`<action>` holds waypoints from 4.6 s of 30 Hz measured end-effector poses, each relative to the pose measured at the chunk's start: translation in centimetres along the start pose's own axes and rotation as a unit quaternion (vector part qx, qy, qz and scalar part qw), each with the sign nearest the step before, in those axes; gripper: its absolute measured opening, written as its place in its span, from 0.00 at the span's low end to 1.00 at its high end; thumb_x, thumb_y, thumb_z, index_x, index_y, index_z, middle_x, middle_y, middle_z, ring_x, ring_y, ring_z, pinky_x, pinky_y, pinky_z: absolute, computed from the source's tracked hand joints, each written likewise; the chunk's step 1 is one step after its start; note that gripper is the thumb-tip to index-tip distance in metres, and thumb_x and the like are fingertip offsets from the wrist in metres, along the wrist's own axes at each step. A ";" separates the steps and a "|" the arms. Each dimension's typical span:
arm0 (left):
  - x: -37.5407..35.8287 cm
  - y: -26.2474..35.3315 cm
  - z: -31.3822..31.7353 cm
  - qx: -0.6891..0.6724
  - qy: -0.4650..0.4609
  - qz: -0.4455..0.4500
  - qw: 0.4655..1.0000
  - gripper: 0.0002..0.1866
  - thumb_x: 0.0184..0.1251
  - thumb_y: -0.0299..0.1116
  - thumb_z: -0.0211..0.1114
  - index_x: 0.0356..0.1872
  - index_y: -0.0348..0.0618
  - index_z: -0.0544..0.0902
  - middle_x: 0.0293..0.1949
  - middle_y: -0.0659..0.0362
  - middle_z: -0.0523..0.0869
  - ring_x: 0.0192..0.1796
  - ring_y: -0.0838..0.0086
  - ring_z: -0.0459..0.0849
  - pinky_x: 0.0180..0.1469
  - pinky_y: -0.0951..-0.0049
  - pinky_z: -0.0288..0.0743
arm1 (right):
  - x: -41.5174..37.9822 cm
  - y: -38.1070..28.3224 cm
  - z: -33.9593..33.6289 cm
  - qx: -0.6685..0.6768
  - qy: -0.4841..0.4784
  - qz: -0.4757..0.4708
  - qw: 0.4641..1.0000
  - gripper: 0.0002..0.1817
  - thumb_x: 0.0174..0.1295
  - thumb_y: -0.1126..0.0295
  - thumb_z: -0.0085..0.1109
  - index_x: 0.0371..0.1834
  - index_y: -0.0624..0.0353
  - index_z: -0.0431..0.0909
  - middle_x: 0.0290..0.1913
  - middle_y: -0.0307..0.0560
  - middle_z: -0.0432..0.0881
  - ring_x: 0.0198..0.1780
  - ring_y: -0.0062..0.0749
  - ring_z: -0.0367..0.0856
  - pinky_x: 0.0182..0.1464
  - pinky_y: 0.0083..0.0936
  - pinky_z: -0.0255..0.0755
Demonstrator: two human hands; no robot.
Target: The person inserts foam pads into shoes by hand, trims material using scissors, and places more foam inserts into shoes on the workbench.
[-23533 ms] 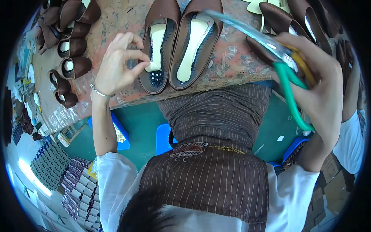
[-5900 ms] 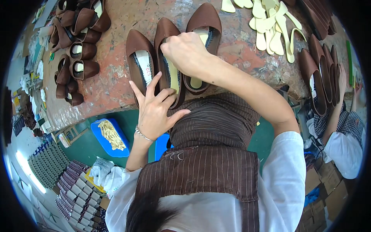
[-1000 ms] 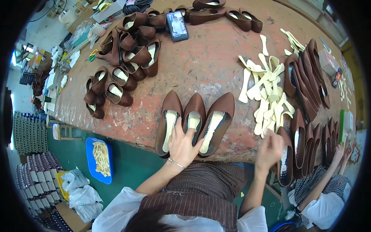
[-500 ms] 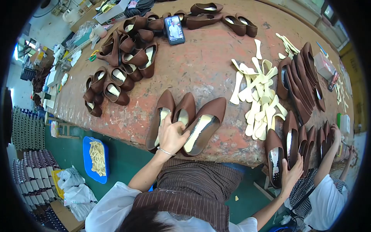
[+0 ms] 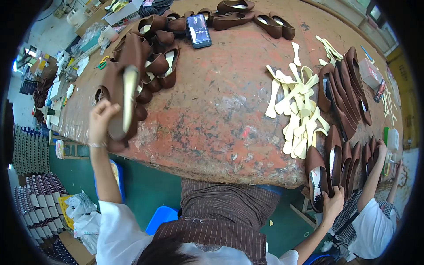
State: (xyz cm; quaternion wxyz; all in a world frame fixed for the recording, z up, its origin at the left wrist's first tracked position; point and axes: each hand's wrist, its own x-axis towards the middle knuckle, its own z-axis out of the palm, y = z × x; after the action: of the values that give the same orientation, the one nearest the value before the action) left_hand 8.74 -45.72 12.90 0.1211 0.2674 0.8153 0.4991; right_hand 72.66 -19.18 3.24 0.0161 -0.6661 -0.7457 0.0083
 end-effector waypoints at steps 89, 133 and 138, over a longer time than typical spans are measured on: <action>-19.4 0.4 22.4 0.039 -0.263 0.273 0.925 0.36 0.53 0.34 0.80 0.66 0.38 0.78 0.65 0.46 0.79 0.65 0.50 0.79 0.68 0.51 0.72 | 6.5 -19.9 -5.1 0.628 -0.194 -0.262 0.707 0.11 0.72 0.79 0.54 0.50 0.71 0.84 0.42 0.49 0.88 0.40 0.28 0.88 0.45 0.22 0.84; -15.9 2.1 22.3 0.233 -0.352 0.353 0.835 0.16 0.59 0.45 0.75 0.40 0.45 0.90 0.51 0.63 0.85 0.71 0.55 0.71 0.76 0.29 0.42 | 6.2 -29.1 4.5 0.247 -0.180 -0.480 0.822 0.04 0.56 0.74 0.64 0.32 0.61 0.85 0.30 0.54 0.85 0.37 0.53 0.85 0.41 0.45 0.77; -16.1 1.4 23.7 0.284 -0.419 0.347 0.789 0.22 0.58 0.52 0.74 0.42 0.43 0.90 0.53 0.63 0.85 0.76 0.54 0.65 0.69 0.13 0.31 | 6.1 -29.3 4.7 0.224 -0.169 -0.481 0.831 0.06 0.54 0.73 0.64 0.33 0.60 0.88 0.30 0.55 0.86 0.36 0.53 0.86 0.41 0.43 0.79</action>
State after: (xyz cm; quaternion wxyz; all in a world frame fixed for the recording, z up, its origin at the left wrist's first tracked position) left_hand 33.53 -36.42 1.83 0.1881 0.7378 0.6416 0.0926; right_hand 42.71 -16.42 -0.39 0.0403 -0.1901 -0.9405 0.2788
